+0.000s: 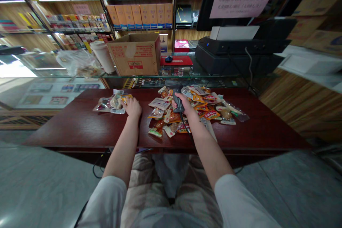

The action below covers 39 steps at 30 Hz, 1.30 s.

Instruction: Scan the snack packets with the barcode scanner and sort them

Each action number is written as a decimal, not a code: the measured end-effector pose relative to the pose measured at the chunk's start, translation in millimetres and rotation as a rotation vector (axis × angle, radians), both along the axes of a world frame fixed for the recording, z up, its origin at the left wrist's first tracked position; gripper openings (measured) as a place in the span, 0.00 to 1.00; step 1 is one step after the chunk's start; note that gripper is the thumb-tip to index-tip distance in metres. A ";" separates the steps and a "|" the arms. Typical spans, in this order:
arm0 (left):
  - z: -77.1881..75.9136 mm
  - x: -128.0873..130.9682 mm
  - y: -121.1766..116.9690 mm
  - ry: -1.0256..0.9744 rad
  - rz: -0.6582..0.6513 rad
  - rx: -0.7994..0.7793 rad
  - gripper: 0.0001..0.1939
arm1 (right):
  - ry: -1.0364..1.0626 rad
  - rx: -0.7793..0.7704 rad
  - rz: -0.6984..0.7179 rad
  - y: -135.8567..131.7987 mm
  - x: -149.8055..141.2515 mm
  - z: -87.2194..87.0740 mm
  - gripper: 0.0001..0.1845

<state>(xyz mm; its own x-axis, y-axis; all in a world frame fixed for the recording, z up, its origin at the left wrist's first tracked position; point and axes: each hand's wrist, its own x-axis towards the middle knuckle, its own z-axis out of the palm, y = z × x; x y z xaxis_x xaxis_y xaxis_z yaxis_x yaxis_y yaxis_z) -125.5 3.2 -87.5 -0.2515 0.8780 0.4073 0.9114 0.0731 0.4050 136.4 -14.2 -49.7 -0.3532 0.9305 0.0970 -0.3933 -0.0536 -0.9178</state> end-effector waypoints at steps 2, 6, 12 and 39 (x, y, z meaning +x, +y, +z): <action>0.7 9.6 1.7 -0.032 -0.151 -0.002 0.22 | -0.011 -0.002 -0.004 -0.5 -0.3 0.9 0.20; -0.1 37.1 5.2 -0.005 -0.253 -0.159 0.31 | -0.011 -0.003 0.002 -1.1 -0.5 1.3 0.20; 1.6 42.0 10.3 0.063 -0.241 -0.363 0.33 | 0.005 0.000 0.003 0.4 -0.4 -1.5 0.20; 5.4 39.6 6.3 -0.046 -0.103 -0.361 0.37 | 0.032 -0.036 0.028 1.7 1.4 -1.5 0.19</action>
